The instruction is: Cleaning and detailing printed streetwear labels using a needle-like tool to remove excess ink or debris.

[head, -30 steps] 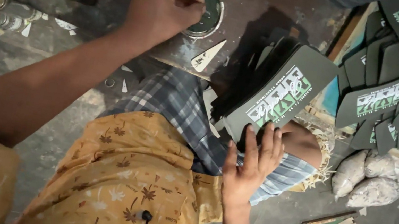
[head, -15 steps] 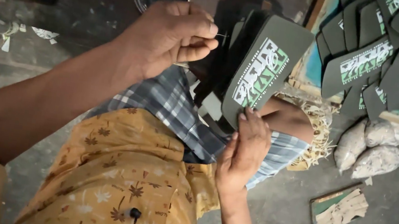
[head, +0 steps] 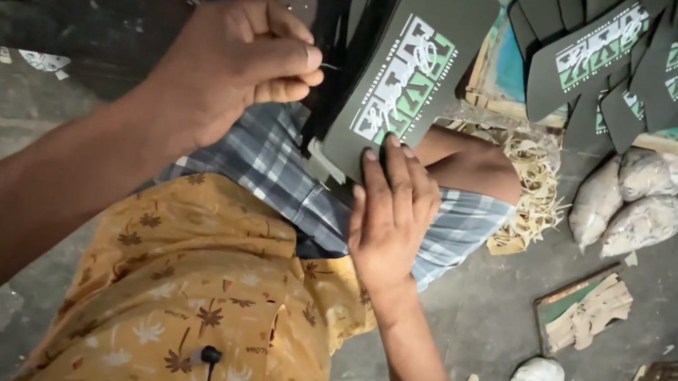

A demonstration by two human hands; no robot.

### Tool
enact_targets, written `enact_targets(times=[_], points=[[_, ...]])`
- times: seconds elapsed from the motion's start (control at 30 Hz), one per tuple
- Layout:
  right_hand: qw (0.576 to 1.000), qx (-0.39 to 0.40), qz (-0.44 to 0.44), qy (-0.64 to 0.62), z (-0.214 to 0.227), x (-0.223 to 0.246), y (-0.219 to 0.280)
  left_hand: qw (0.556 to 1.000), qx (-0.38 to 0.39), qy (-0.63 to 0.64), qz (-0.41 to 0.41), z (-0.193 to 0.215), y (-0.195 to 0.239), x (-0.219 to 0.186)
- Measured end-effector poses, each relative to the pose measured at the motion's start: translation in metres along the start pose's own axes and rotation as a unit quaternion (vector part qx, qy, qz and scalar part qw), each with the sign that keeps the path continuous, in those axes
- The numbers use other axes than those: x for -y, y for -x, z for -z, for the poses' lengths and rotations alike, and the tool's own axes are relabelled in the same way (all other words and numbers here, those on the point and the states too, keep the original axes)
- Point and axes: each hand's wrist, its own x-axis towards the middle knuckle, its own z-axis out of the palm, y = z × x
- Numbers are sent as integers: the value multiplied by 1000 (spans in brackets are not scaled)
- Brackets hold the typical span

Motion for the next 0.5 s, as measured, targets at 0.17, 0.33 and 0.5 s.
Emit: enact_targets(times=[0.17, 0.33, 0.5], points=[[995, -8, -29, -95, 10, -2, -8, 1000, 12, -24, -3, -11, 2, -2], [980, 18, -95, -172, 27, 9, -20, 999, 10, -41, -22, -12, 1, 0], [977, 40, -126, -168, 33, 11, -24, 997, 9, -65, -48, -11, 2, 0]])
